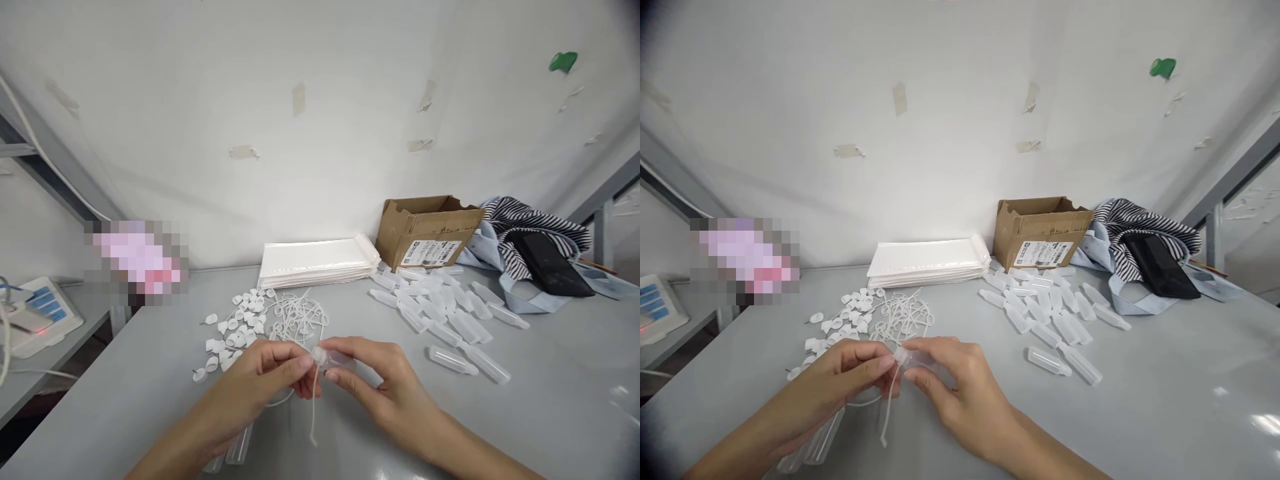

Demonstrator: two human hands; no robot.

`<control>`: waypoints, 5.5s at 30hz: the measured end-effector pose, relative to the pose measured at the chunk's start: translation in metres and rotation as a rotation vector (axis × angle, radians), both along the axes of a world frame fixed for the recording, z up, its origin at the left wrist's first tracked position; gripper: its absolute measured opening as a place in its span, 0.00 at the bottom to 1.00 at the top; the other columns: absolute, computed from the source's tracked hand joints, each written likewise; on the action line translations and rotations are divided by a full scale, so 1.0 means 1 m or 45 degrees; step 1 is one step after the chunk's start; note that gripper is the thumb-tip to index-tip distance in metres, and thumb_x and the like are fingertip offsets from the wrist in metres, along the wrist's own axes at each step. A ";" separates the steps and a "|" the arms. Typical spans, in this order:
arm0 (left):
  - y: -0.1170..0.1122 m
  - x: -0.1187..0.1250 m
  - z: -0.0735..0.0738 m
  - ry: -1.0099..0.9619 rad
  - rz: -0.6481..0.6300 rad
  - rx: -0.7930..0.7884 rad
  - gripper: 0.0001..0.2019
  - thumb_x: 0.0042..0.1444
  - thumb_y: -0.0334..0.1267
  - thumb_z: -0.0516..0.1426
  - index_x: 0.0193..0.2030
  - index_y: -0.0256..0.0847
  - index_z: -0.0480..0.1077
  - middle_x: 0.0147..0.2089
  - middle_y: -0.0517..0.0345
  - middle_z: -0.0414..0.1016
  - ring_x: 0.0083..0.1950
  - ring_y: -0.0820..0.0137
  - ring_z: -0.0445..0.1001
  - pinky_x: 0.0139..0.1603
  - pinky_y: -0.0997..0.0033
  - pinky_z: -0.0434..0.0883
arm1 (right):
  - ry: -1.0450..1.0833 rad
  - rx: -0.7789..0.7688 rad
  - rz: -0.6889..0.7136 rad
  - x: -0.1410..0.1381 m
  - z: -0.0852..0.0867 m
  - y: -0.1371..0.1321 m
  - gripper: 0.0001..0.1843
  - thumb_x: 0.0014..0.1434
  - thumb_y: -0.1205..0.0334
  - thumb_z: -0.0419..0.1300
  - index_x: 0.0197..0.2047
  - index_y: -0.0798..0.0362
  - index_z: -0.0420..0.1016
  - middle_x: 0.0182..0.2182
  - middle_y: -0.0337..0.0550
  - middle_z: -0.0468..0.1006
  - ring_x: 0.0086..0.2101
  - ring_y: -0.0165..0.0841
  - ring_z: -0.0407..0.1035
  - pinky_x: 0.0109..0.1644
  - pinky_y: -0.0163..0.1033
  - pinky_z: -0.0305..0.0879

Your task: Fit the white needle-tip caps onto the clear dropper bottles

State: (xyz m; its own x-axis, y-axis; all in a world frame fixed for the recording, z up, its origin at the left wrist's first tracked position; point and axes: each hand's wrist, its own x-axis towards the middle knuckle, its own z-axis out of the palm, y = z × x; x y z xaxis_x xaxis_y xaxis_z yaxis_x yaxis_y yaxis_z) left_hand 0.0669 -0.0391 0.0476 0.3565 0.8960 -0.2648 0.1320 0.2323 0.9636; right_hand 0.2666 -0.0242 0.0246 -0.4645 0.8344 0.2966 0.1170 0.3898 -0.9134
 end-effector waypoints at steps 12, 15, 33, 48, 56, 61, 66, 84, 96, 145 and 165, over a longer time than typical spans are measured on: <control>-0.018 0.014 -0.023 0.634 0.180 1.336 0.29 0.52 0.43 0.63 0.60 0.55 0.60 0.54 0.51 0.74 0.53 0.53 0.71 0.52 0.56 0.70 | 0.906 -1.245 0.441 -0.014 -0.004 -0.005 0.14 0.57 0.56 0.64 0.39 0.60 0.75 0.32 0.48 0.80 0.33 0.32 0.76 0.36 0.32 0.65; -0.023 0.018 -0.030 0.790 0.183 1.401 0.33 0.52 0.44 0.63 0.63 0.53 0.55 0.54 0.49 0.72 0.54 0.53 0.70 0.53 0.55 0.70 | 0.913 -1.310 0.471 -0.017 -0.008 -0.008 0.16 0.55 0.54 0.66 0.37 0.61 0.74 0.32 0.49 0.80 0.33 0.33 0.77 0.35 0.32 0.65; -0.025 -0.015 -0.028 1.068 0.021 1.625 0.26 0.42 0.34 0.62 0.51 0.41 0.63 0.45 0.50 0.72 0.53 0.53 0.65 0.52 0.60 0.69 | 0.531 -0.903 0.062 -0.011 -0.005 0.004 0.17 0.61 0.48 0.57 0.40 0.55 0.69 0.34 0.46 0.80 0.37 0.38 0.76 0.50 0.45 0.62; -0.045 -0.061 -0.056 1.037 -0.173 1.160 0.31 0.36 0.30 0.63 0.52 0.47 0.65 0.49 0.54 0.71 0.58 0.53 0.63 0.56 0.55 0.68 | -0.561 1.042 0.068 -0.050 -0.043 -0.019 0.13 0.55 0.78 0.51 0.39 0.56 0.72 0.31 0.43 0.77 0.29 0.32 0.67 0.35 0.37 0.58; -0.050 -0.052 -0.028 1.202 -0.241 0.902 0.28 0.41 0.28 0.59 0.53 0.43 0.69 0.58 0.51 0.70 0.66 0.52 0.56 0.63 0.50 0.62 | -0.574 1.253 0.015 -0.053 -0.046 -0.016 0.12 0.66 0.74 0.47 0.35 0.56 0.70 0.30 0.41 0.75 0.34 0.33 0.64 0.47 0.42 0.54; -0.050 -0.053 -0.022 1.366 -0.346 0.782 0.24 0.46 0.32 0.59 0.53 0.44 0.70 0.68 0.51 0.59 0.71 0.49 0.47 0.65 0.43 0.58 | -0.681 1.182 0.108 -0.051 -0.047 -0.016 0.08 0.66 0.72 0.51 0.37 0.56 0.69 0.33 0.41 0.75 0.38 0.34 0.64 0.50 0.42 0.54; -0.055 -0.056 -0.021 1.358 -0.365 0.841 0.25 0.46 0.36 0.63 0.54 0.46 0.69 0.70 0.53 0.56 0.71 0.49 0.46 0.64 0.42 0.59 | -0.632 1.144 0.113 -0.051 -0.053 -0.016 0.07 0.64 0.74 0.52 0.37 0.56 0.69 0.33 0.41 0.76 0.39 0.34 0.64 0.49 0.43 0.55; 0.021 -0.026 0.002 1.472 0.088 0.454 0.13 0.51 0.39 0.53 0.17 0.41 0.66 0.21 0.58 0.73 0.26 0.64 0.71 0.24 0.71 0.56 | -0.256 1.058 -0.226 -0.003 -0.011 0.025 0.12 0.61 0.77 0.52 0.44 0.54 0.69 0.37 0.46 0.78 0.41 0.37 0.67 0.45 0.45 0.61; 0.021 -0.034 -0.016 1.321 0.267 0.531 0.12 0.53 0.41 0.51 0.25 0.43 0.72 0.24 0.60 0.73 0.30 0.64 0.72 0.29 0.70 0.62 | -0.630 1.252 -0.385 0.064 0.003 0.055 0.11 0.61 0.75 0.53 0.42 0.52 0.70 0.43 0.51 0.77 0.46 0.41 0.68 0.49 0.49 0.61; 0.006 -0.030 -0.009 0.745 0.798 1.236 0.04 0.59 0.40 0.57 0.36 0.47 0.73 0.37 0.62 0.75 0.41 0.67 0.72 0.40 0.70 0.69 | -1.078 0.577 -0.618 0.072 -0.030 0.073 0.10 0.62 0.63 0.52 0.41 0.55 0.73 0.45 0.54 0.76 0.46 0.48 0.71 0.46 0.52 0.65; -0.013 -0.005 -0.013 0.414 0.499 1.078 0.05 0.56 0.33 0.60 0.33 0.49 0.75 0.38 0.63 0.75 0.40 0.72 0.74 0.40 0.77 0.69 | -0.153 -0.276 -0.122 0.022 -0.003 0.004 0.13 0.56 0.53 0.63 0.43 0.49 0.76 0.38 0.41 0.79 0.42 0.37 0.71 0.48 0.42 0.65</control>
State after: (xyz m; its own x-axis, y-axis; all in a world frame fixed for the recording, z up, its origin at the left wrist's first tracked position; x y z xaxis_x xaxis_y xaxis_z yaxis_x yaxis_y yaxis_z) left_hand 0.0614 -0.0524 0.0344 0.0177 0.8739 0.4858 0.4806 -0.4335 0.7623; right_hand 0.2883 -0.0198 0.0218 -0.4017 0.9142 0.0534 0.2564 0.1683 -0.9518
